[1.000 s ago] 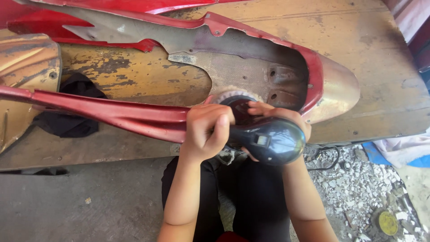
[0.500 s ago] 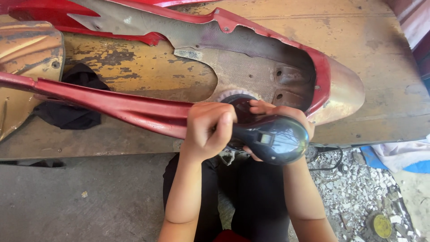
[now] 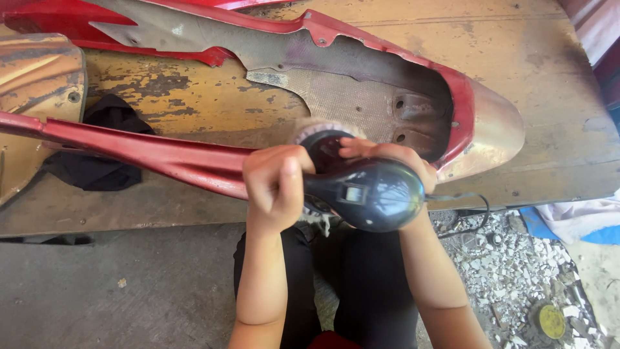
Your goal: The person uses a handheld electric polisher with a buffing pad to smooth the surface of a red car part. They move the tool back and forth across the curved edges and flat areas of the part, which is resting on a wooden workbench.
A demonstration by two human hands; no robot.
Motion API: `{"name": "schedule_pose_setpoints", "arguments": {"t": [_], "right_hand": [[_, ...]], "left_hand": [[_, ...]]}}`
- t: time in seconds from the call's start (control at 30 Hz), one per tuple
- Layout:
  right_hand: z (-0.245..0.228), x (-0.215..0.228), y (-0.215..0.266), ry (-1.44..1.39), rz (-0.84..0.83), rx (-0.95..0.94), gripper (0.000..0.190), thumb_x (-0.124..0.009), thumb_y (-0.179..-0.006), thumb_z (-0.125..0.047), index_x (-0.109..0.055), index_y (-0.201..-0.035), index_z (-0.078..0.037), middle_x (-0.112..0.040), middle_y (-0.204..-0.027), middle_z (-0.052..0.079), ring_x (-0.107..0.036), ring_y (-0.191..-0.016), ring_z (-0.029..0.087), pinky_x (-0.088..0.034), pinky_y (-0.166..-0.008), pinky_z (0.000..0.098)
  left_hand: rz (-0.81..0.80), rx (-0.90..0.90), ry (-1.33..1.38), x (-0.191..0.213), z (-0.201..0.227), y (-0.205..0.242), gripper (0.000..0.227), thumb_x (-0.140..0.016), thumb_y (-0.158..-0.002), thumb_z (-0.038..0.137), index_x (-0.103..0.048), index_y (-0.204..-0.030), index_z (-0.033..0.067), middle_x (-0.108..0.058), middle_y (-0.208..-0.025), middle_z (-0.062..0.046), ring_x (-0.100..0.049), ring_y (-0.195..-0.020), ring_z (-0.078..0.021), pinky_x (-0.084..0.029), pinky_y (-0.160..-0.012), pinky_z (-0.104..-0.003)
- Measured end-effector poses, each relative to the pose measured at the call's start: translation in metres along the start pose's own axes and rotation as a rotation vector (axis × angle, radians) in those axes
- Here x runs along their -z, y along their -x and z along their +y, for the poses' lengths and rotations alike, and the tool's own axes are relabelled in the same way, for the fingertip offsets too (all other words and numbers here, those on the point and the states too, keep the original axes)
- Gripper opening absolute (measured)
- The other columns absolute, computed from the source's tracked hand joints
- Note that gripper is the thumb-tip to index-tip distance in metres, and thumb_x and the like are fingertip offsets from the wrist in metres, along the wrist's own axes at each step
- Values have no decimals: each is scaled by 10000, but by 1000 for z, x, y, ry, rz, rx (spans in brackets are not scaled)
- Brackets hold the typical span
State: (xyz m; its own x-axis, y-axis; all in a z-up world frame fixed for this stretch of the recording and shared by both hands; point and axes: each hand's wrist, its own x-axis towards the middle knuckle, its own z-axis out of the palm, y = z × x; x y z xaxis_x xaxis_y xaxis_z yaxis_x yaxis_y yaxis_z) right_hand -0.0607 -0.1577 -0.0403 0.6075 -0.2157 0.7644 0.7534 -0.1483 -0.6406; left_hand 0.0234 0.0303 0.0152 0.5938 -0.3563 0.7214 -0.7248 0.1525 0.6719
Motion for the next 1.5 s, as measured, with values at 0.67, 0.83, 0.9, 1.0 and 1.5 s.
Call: {"name": "schedule_pose_setpoints", "arguments": {"t": [0.67,0.83,0.9,1.0,1.5], "right_hand": [[2,42,33,79,78,-71,291,-686,-1009,-56,-535,-1208,93,-673,-1219,357,-700,-1225,455,-545,-1112,545],[-5,48,22,16,117,-19,198,-554,-1030,-43,-557,-1144,119,-659,-1175,371,-680,-1181,474,-546,-1116,587],[-2,47,15,54,112,14,201,-572,-1029,-46,-556,-1142,120,-655,-1173,372,-678,-1146,468,-525,-1114,587],[-1,42,9,48,107,-34,177,-589,-1024,-14,-552,-1136,118,-662,-1149,368,-686,-1183,475,-551,-1067,570],[-12,66,9,85,53,7,635,-928,-771,-143,-510,-1207,52,-676,-1233,262,-693,-1191,339,-548,-1131,500]], "left_hand": [[-216,50,52,-30,8,-14,420,-444,-1071,203,-497,-696,20,-454,-606,-58,-510,-537,-189,-368,-573,-349],[-244,-41,34,-41,5,-17,404,-443,-1080,204,-503,-726,17,-502,-663,-75,-536,-595,-232,-379,-619,-373],[-232,-53,10,-42,1,-16,405,-450,-1074,206,-507,-722,15,-502,-663,-82,-530,-595,-246,-364,-626,-380],[-111,0,44,-39,-3,-11,412,-426,-1082,226,-515,-743,10,-531,-694,-76,-567,-614,-230,-407,-634,-344],[-213,44,25,-65,-3,-16,448,-416,-1085,267,-528,-731,16,-510,-646,-70,-558,-567,-209,-400,-598,-341]]}}
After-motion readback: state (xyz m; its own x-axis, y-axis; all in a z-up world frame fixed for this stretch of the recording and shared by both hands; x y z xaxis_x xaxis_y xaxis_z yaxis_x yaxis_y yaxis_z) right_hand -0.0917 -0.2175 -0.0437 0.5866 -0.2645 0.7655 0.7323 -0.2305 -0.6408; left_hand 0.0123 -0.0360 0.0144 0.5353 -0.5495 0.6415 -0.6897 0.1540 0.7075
